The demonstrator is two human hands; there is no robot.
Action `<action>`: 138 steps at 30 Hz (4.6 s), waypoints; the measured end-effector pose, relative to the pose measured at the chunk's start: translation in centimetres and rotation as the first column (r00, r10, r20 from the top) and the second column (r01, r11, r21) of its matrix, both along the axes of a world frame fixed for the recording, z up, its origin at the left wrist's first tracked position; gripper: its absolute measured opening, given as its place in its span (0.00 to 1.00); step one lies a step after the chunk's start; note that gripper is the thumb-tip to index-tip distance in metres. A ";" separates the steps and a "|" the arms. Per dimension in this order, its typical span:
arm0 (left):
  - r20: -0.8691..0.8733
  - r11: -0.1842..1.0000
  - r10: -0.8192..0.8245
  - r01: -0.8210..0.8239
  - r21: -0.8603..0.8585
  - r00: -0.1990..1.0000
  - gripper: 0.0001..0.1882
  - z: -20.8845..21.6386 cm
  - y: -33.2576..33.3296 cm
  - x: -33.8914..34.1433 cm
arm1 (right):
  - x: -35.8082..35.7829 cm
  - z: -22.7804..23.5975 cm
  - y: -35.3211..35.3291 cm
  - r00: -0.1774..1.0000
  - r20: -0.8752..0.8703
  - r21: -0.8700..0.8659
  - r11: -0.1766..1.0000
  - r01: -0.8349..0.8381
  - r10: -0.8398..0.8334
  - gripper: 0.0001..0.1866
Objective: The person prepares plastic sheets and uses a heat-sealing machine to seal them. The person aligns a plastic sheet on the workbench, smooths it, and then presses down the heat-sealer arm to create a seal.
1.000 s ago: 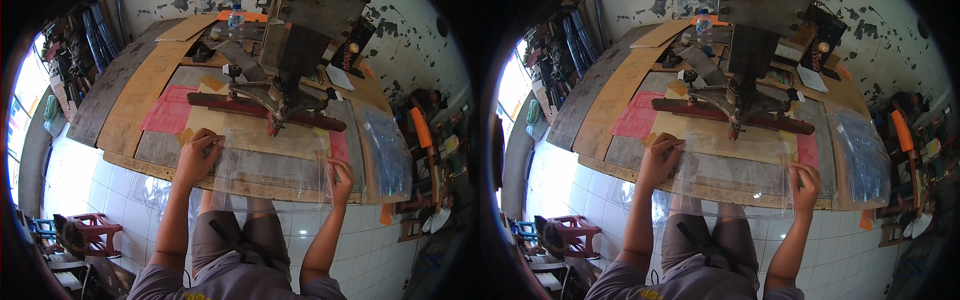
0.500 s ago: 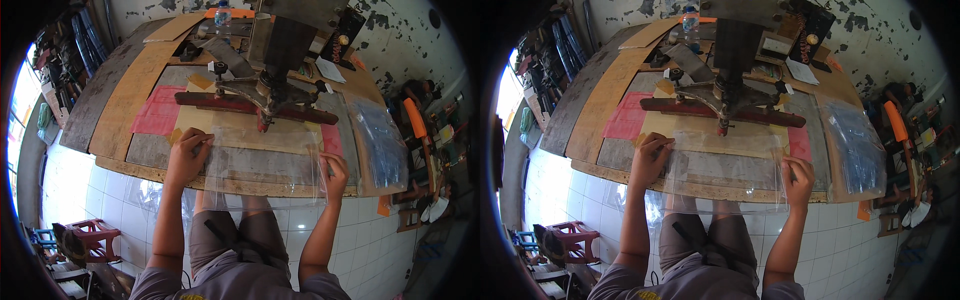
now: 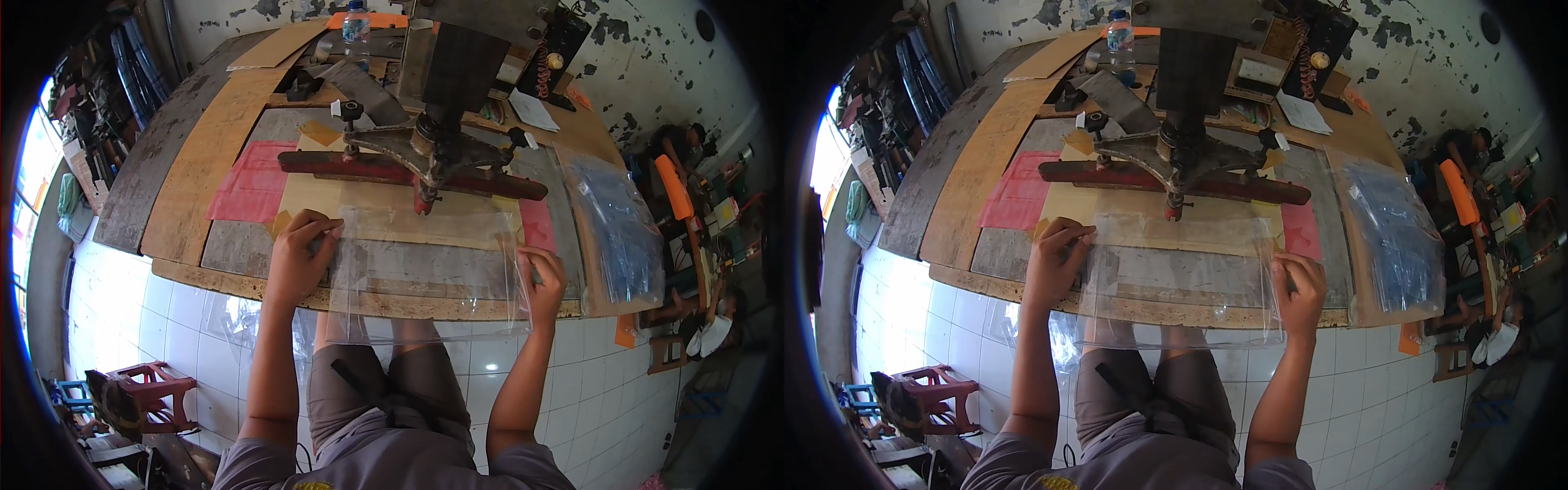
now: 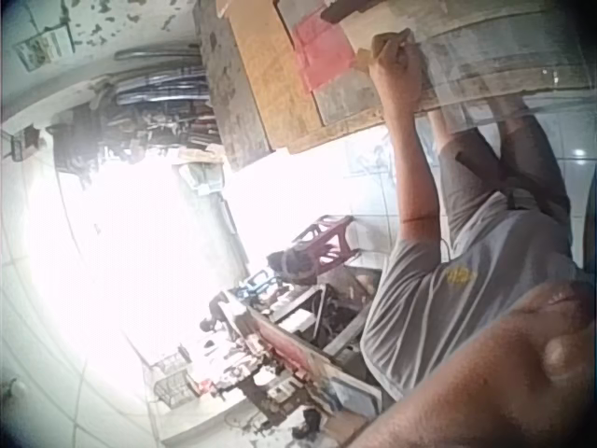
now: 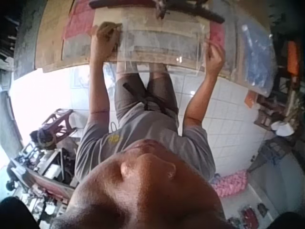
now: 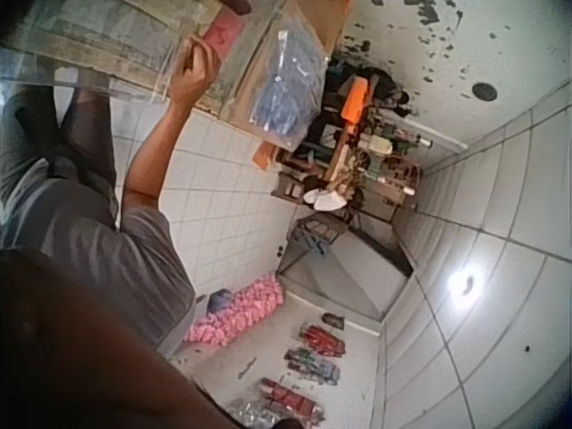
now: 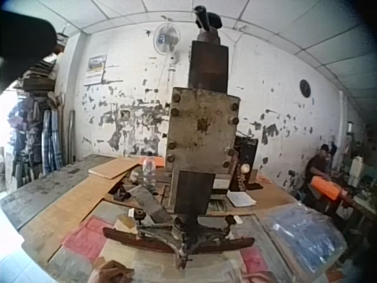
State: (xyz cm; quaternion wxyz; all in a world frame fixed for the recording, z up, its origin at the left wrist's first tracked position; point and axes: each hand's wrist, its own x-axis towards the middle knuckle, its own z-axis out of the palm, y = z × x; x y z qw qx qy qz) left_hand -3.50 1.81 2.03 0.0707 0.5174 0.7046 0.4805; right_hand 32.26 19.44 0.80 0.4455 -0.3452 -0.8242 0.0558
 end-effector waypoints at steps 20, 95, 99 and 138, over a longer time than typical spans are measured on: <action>0.025 1.000 0.010 -0.009 -0.027 1.000 0.09 0.3 0.0 0.2 | 0.0 0.1 0.0 1.000 0.002 0.001 1.000 0.008 -0.008 0.04; 0.030 0.998 -0.059 0.058 0.032 0.998 0.14 -0.6 -0.7 -0.1 | -3.0 -0.4 5.9 0.997 -0.066 -0.607 0.792 -0.063 0.029 0.14; 0.001 0.997 -0.052 0.052 0.049 0.999 0.14 -0.7 -0.8 -0.2 | -2.9 0.1 4.0 0.981 -0.185 -0.554 0.819 -0.148 0.052 0.15; 0.463 0.978 -0.129 0.035 0.207 0.877 0.31 -1.1 -1.0 4.1 | 2.2 -3.1 -1.1 0.759 -0.651 -0.414 0.826 -0.382 0.024 0.19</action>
